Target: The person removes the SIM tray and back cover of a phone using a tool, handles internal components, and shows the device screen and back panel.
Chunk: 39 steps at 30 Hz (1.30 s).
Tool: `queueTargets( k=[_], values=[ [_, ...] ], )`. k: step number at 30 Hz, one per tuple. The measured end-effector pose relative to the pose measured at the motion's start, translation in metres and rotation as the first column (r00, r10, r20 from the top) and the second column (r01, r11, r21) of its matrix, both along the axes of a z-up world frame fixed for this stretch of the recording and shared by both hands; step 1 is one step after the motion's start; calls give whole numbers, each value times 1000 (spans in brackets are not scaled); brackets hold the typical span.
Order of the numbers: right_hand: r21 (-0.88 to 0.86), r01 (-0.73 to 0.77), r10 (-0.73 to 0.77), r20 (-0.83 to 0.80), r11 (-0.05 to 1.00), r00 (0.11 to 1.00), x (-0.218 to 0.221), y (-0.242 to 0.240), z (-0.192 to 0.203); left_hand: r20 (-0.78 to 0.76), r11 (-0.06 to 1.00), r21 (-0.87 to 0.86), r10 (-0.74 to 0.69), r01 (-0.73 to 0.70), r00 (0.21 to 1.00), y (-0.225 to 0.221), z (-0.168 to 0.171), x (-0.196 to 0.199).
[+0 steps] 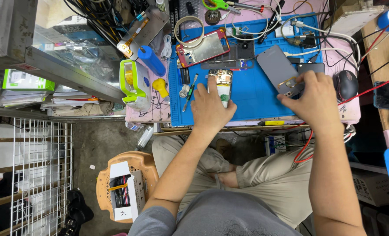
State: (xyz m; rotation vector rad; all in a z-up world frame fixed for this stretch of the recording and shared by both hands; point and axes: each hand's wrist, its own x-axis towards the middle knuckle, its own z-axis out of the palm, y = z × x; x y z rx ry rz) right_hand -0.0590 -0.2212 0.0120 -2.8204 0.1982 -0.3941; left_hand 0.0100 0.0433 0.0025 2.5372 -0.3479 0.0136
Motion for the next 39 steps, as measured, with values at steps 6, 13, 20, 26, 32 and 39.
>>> queueTargets(
  k=[6,13,20,26,32,39],
  values=[
    [-48,75,-72,66,996,995,-5,28,-16,-3,999,23,27,-27,1000,2,-3,0],
    [3,148,-148,-4,989,989,-3,47,-26,-8,1000,28,4,-4,1000,-1,-10,2],
    [15,-56,54,142,998,988,2,67,7,-11,1000,-3,-24,24,1000,0,-6,0],
    [451,-303,307,65,840,949,-19,85,26,231,956,-142,-219,256,948,21,39,-20],
    [803,-244,423,-11,544,906,-97,53,3,333,190,-723,-746,664,576,79,134,-63],
    [933,-185,655,-68,309,753,-135,49,-4,648,-597,-758,-738,264,191,41,136,-102]
  ],
)
